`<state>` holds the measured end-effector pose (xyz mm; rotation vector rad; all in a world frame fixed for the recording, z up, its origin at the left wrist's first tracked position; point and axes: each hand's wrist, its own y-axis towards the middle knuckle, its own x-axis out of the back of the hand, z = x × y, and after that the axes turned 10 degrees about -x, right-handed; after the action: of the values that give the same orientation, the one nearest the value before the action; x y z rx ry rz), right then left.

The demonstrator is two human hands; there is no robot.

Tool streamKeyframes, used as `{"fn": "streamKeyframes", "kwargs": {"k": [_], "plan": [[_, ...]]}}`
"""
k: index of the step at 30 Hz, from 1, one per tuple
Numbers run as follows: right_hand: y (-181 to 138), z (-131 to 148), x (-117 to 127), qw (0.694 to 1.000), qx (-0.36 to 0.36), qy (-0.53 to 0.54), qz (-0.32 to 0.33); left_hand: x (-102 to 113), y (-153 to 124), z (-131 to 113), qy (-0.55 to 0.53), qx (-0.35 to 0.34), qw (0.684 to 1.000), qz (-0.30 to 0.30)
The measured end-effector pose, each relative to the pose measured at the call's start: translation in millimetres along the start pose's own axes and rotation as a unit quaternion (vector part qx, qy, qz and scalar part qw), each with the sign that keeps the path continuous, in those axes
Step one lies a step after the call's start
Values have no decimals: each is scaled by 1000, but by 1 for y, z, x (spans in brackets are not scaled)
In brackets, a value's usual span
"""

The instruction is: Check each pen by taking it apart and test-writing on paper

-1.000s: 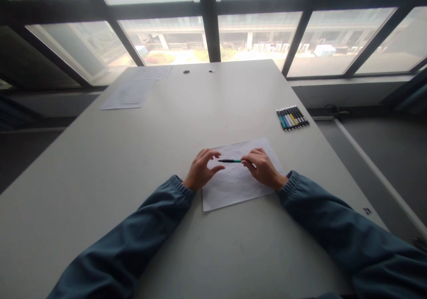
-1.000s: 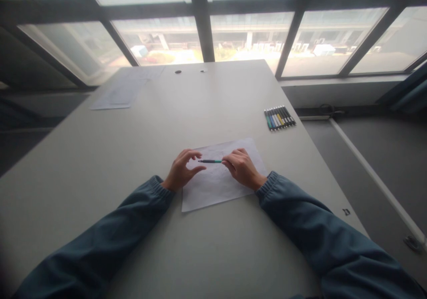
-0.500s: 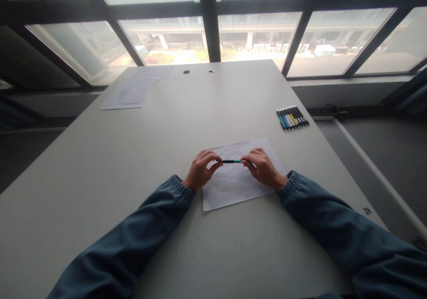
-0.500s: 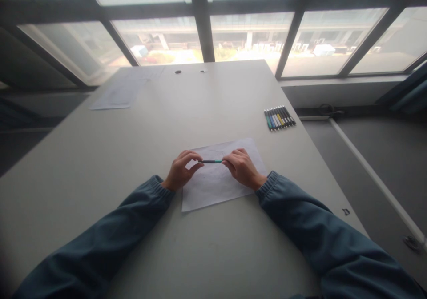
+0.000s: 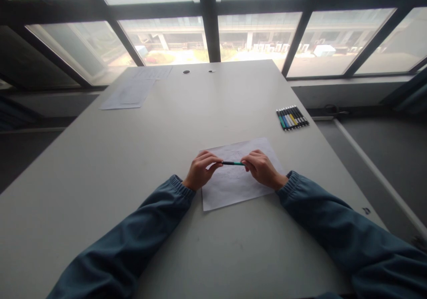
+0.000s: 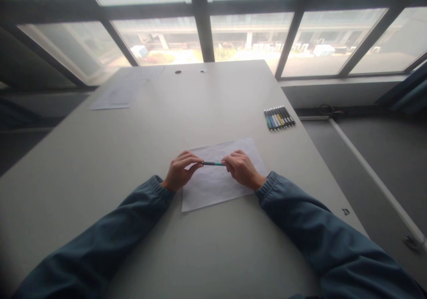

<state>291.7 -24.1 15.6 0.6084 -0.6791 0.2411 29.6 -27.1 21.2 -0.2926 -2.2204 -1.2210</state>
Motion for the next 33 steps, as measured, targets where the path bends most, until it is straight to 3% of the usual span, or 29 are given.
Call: {"fn": "streamKeyframes", "kwargs": {"k": [5, 8, 12, 18, 23, 25, 29, 33], "plan": [[-3, 3, 0, 989, -105, 100, 28, 3, 1, -5, -2, -37, 999, -6], [-3, 6, 2, 957, -188, 215, 42, 3, 1, -5, 4, -40, 999, -15], [3, 6, 5, 904, -231, 360, -6, 2, 1, -4, 16, -11, 999, -38], [11, -2, 3, 774, -291, 557, -72, 1, 0, -3, -30, -45, 998, 34], [16, -6, 14, 622, -328, 704, -96, 0, -4, 0, -22, 16, 1000, 11], [18, -7, 22, 585, -322, 739, -90, -1, -5, 2, -6, 36, 999, 19], [18, -8, 31, 564, -310, 761, -82, -2, -5, 3, 46, 53, 995, 67], [17, -7, 32, 574, -309, 755, -77, -1, -3, 2, 115, 64, 986, 103]]}}
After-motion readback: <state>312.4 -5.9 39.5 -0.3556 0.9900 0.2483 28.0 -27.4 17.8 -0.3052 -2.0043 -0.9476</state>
